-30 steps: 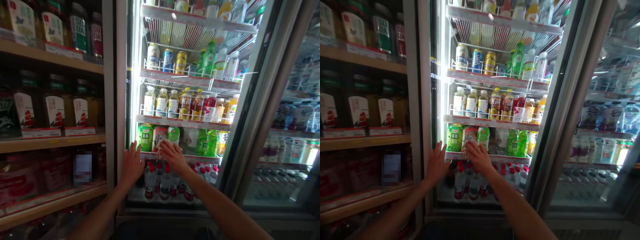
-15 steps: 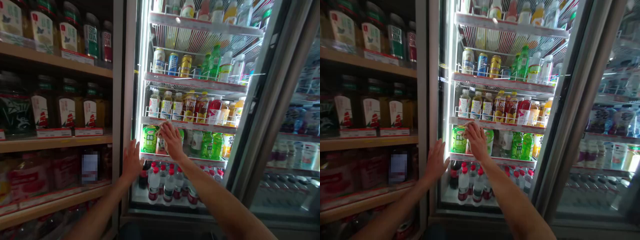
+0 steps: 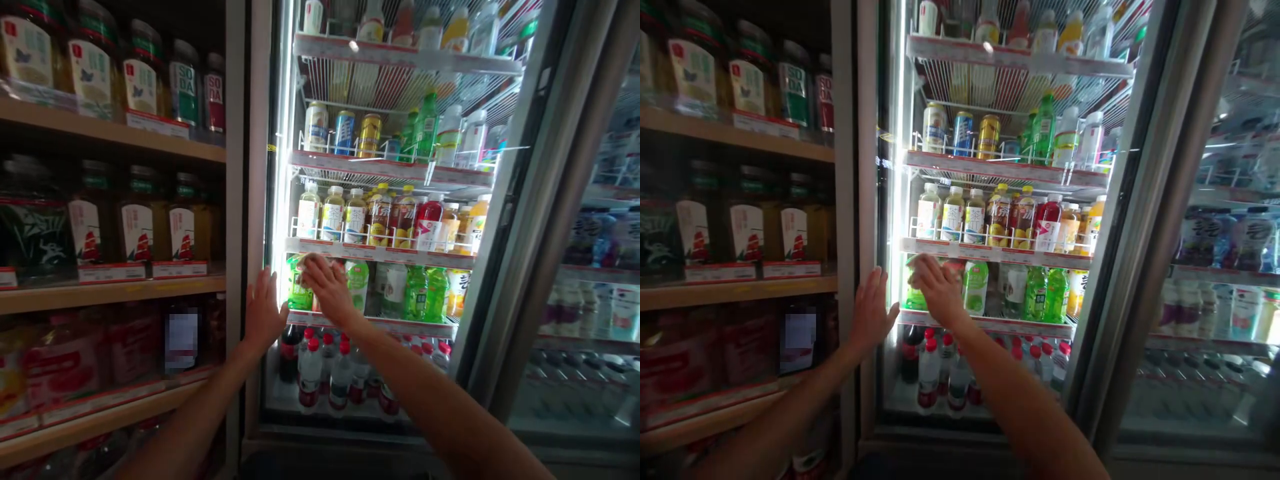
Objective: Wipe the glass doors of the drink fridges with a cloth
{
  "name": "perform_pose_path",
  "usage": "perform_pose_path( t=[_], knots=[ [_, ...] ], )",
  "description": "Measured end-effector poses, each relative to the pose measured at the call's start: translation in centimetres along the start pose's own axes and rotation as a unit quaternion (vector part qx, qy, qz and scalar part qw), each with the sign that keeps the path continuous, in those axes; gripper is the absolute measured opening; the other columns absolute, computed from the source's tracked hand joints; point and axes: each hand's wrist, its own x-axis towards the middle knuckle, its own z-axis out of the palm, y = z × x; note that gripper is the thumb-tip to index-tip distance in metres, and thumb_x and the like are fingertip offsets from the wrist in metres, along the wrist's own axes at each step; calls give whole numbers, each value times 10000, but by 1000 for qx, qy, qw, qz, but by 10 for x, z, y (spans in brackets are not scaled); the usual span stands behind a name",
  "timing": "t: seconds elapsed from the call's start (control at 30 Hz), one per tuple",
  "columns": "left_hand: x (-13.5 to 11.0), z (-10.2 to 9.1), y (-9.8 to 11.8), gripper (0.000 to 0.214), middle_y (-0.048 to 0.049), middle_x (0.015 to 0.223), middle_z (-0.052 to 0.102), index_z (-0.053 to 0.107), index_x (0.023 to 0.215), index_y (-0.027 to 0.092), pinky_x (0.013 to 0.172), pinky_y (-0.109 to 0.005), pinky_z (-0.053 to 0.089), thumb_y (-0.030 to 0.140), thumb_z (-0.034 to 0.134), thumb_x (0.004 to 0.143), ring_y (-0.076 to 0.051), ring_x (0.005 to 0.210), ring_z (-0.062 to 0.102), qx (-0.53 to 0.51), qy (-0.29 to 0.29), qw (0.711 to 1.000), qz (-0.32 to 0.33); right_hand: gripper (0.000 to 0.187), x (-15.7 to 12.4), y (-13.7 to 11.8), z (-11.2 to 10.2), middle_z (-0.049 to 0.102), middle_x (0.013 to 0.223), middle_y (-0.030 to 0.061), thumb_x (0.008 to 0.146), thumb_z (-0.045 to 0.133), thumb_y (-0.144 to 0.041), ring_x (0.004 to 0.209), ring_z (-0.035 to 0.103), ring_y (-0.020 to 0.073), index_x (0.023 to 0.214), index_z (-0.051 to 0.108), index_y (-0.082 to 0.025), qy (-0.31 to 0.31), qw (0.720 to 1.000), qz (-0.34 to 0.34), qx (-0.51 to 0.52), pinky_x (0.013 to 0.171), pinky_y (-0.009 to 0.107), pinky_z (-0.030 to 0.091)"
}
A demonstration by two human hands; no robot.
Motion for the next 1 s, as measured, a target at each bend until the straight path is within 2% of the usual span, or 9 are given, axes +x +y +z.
perform_pose_path(
  t=[0.1,0.3,0.4,0.47,0.5,0.63,0.7,0.83,1.0],
  knots=[
    [2,-2,-6,673,-186,1490,273,229,1417,122,1117,-512,227,221,470,796,-280,1394,232,-7,-3,1000,-20,392,-3,-13,5,431,1439,21,909,426,-195,1384,286,194,1295,482,-238,-31,996,-83,8,1114,455,271],
    [9,-14,-12,713,-167,1505,246,217,1425,118,1140,-484,192,217,487,773,-265,1402,214,-8,3,1000,-28,368,24,-26,9,410,1453,6,914,391,-158,1383,286,212,1246,524,-246,-5,1000,10,0,1131,498,229],
    [12,-18,-11,697,-175,1505,243,233,1418,103,1134,-488,202,210,482,775,-273,1403,208,-2,-13,1000,-22,371,7,-25,10,444,1430,8,904,419,-166,1376,296,193,1254,517,-238,-22,997,-71,6,1141,471,221],
    [14,-19,-10,680,-173,1505,244,242,1415,105,1135,-490,197,209,472,784,-275,1403,208,-1,-21,1000,-17,379,-5,-12,5,456,1421,7,897,433,-168,1377,293,182,1259,517,-243,-27,994,-102,7,1152,460,199],
    [16,-19,-9,677,-170,1507,241,242,1415,108,1136,-490,193,209,469,785,-275,1403,205,-1,-24,1000,-15,381,-8,-2,1,451,1425,11,896,433,-167,1383,282,185,1259,520,-248,-20,997,-81,2,1155,465,182],
    [26,-16,6,676,-147,1517,225,238,1420,123,1142,-476,180,209,474,792,-262,1411,180,-8,-29,1000,8,410,-16,41,-17,387,1466,44,905,408,-188,1413,208,215,1302,494,-245,44,993,105,-34,1148,495,152],
    [31,-14,18,657,-141,1516,230,249,1418,124,1140,-472,182,227,475,809,-254,1413,175,-9,-30,999,32,430,-32,50,-22,400,1458,45,897,409,-169,1412,211,208,1314,482,-243,40,993,102,-45,1148,485,143],
    [33,-4,44,617,-148,1505,253,287,1406,116,1136,-471,188,284,474,842,-248,1412,175,2,-34,994,102,414,-68,57,-27,484,1399,15,886,427,-141,1391,266,180,1277,515,-247,-1,998,-8,-70,1162,431,86],
    [26,13,63,663,-161,1505,236,314,1405,118,1121,-488,211,409,513,843,-289,1412,153,22,-35,993,110,435,-68,75,-35,419,1445,67,888,424,-170,1417,194,201,1316,483,-222,82,982,137,-99,1142,439,145]
  ],
)
